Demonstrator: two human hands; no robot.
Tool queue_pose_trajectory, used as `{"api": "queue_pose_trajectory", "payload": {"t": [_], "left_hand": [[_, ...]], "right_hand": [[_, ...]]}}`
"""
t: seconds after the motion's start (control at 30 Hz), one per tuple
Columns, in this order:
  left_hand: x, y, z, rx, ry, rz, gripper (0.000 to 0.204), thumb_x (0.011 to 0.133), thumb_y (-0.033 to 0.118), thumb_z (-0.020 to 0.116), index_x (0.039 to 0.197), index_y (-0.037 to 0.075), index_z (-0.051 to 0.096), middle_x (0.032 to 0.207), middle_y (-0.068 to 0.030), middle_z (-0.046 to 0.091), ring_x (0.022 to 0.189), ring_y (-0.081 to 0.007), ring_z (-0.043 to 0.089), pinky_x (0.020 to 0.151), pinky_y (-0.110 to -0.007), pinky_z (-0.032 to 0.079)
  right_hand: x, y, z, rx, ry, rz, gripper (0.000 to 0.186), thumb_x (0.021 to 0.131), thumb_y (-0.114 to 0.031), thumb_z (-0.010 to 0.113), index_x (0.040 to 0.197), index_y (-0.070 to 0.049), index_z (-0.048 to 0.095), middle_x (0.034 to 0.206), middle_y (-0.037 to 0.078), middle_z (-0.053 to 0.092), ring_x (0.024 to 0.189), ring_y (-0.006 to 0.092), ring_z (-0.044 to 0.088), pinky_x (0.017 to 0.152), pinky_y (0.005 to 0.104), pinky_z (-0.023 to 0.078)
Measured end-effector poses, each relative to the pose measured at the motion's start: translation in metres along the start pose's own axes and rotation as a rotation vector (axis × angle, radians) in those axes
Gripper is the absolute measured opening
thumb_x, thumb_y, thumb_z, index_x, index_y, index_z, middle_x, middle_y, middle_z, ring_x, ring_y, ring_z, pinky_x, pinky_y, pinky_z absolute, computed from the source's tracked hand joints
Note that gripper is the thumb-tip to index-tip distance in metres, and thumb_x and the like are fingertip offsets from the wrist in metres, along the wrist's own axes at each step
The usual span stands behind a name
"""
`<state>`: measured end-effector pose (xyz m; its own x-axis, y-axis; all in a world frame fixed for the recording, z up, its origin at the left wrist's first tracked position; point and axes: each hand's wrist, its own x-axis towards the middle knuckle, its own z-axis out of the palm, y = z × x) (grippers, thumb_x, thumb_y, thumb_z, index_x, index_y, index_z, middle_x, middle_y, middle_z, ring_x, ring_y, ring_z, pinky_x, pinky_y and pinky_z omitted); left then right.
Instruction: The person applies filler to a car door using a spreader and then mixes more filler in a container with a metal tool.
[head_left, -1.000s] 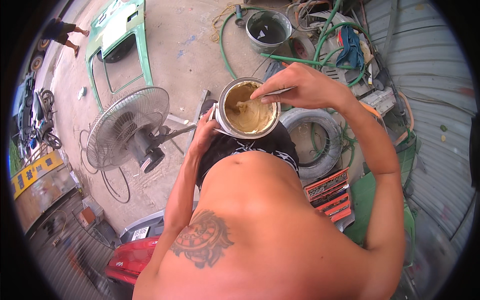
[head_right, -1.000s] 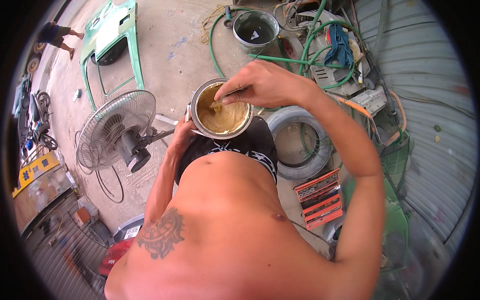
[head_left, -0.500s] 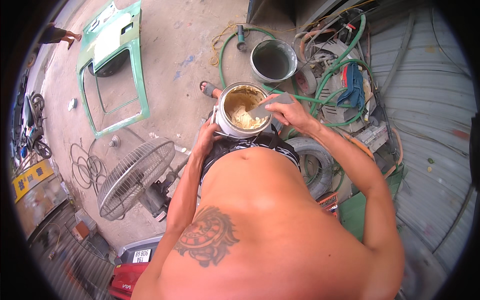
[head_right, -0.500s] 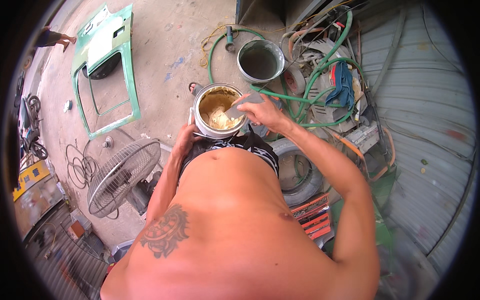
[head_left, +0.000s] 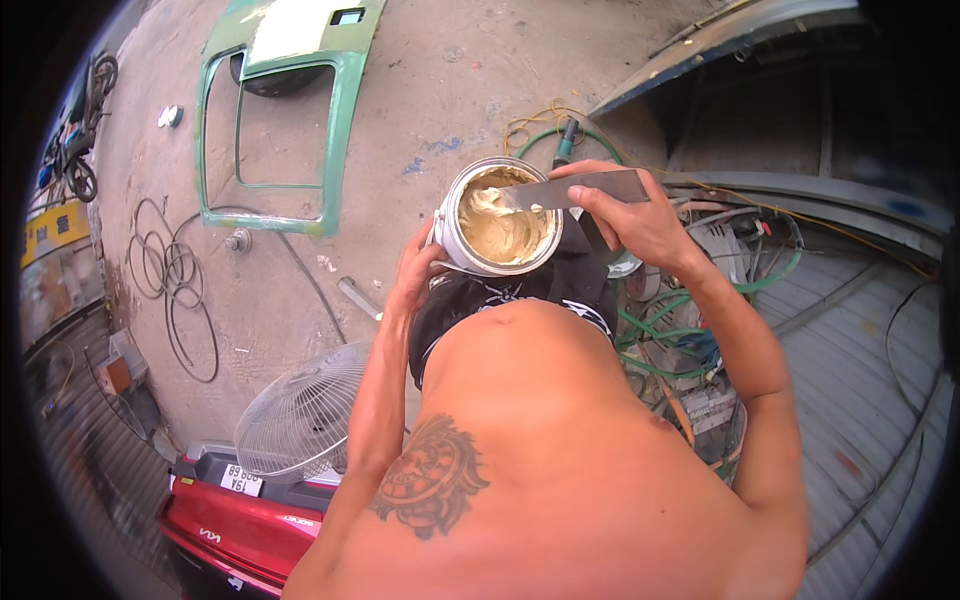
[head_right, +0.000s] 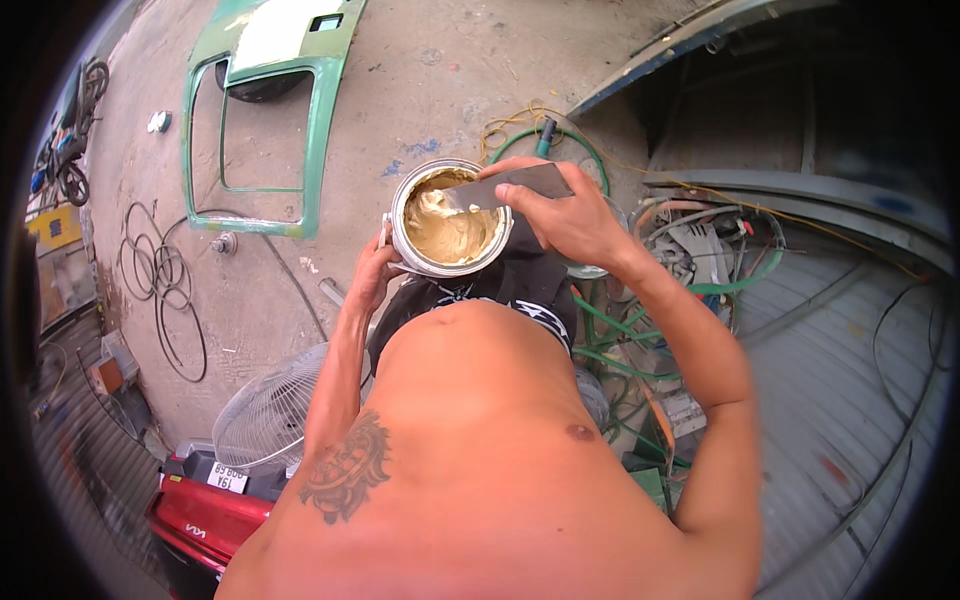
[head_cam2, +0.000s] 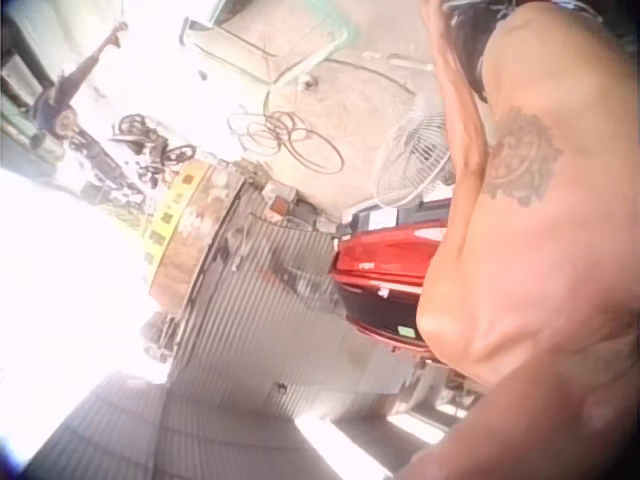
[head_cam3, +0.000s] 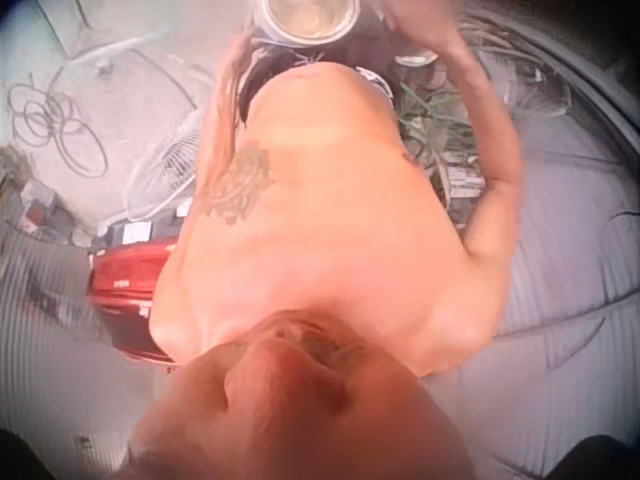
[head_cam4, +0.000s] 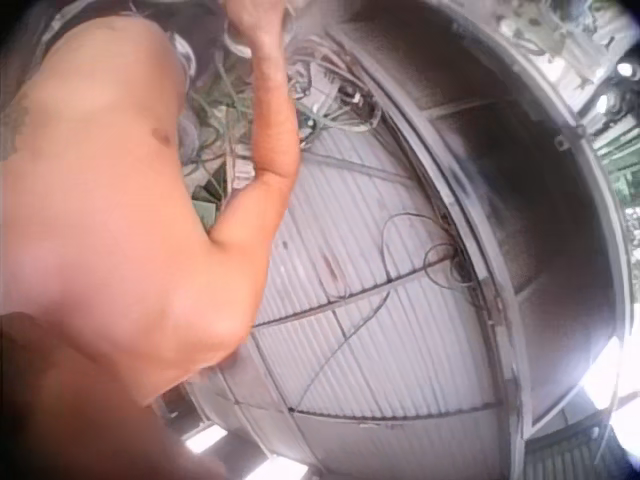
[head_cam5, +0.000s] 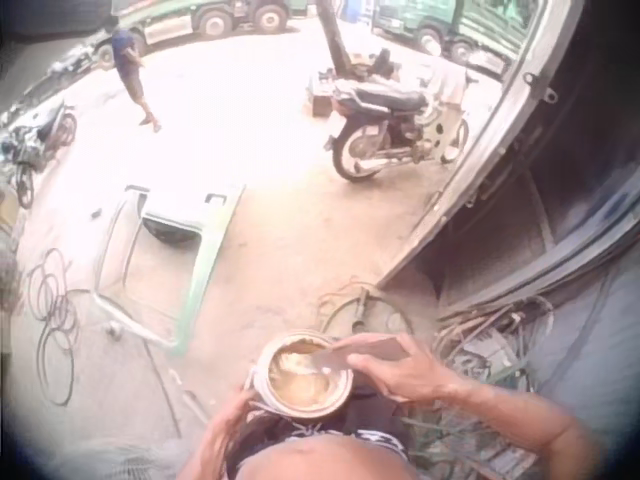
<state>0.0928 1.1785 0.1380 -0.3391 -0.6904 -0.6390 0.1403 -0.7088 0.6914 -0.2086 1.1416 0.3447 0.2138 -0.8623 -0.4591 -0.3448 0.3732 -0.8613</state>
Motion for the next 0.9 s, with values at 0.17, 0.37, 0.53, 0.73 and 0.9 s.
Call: {"api": "queue_pose_trajectory", "payload": {"t": [0.17, 0.37, 0.53, 0.73, 0.9], "left_hand": [[0.015, 0.027, -0.016, -0.146, 0.122, 0.005, 0.069, 0.073, 0.012, 0.053, 0.141, 0.008, 0.046, 0.117, -0.0056, 0.058, 0.101, -0.0183, 0.058, 0.087, -0.039, 0.051], [0.057, 0.063, -0.044, -0.210, 0.243, 0.005, 0.071, 0.073, 0.012, 0.051, 0.143, 0.008, 0.044, 0.122, -0.0071, 0.057, 0.109, -0.0202, 0.055, 0.093, -0.042, 0.048], [0.130, 0.141, -0.076, -0.218, 0.241, 0.049, 0.073, 0.074, 0.013, 0.050, 0.146, 0.008, 0.039, 0.129, -0.0095, 0.054, 0.112, -0.0226, 0.055, 0.095, -0.046, 0.047], [0.227, 0.256, -0.085, -0.156, 0.260, 0.035, 0.065, 0.074, 0.016, 0.052, 0.137, 0.006, 0.046, 0.131, -0.0063, 0.054, 0.122, -0.0236, 0.051, 0.099, -0.052, 0.043], [0.293, 0.324, -0.095, -0.090, 0.157, 0.073, 0.054, 0.077, 0.012, 0.051, 0.131, 0.005, 0.051, 0.117, -0.0068, 0.062, 0.104, -0.0208, 0.061, 0.093, -0.043, 0.047]], "right_hand": [[0.120, 0.012, 0.038, -0.247, -0.250, -0.286, 0.029, 0.094, -0.019, 0.059, 0.119, -0.006, 0.066, 0.073, 0.008, 0.065, 0.060, 0.0191, 0.059, 0.058, 0.0328, 0.047], [0.236, -0.006, 0.033, -0.600, -0.477, -0.318, 0.029, 0.091, -0.016, 0.058, 0.118, -0.005, 0.063, 0.090, 0.023, 0.068, 0.079, 0.0363, 0.066, 0.074, 0.0434, 0.050], [0.320, -0.053, -0.029, -0.582, -0.394, -0.333, 0.030, 0.091, -0.015, 0.059, 0.120, -0.006, 0.064, 0.089, 0.022, 0.068, 0.077, 0.0358, 0.066, 0.072, 0.0414, 0.051], [0.391, -0.132, -0.095, -0.543, -0.330, -0.634, 0.032, 0.086, -0.007, 0.065, 0.118, -0.009, 0.066, 0.098, 0.017, 0.070, 0.082, 0.0361, 0.066, 0.072, 0.0412, 0.052], [0.477, -0.153, -0.122, -0.482, -0.229, -0.746, 0.030, 0.088, -0.008, 0.065, 0.118, -0.010, 0.067, 0.097, 0.012, 0.070, 0.074, 0.0315, 0.066, 0.066, 0.0398, 0.052]]}}
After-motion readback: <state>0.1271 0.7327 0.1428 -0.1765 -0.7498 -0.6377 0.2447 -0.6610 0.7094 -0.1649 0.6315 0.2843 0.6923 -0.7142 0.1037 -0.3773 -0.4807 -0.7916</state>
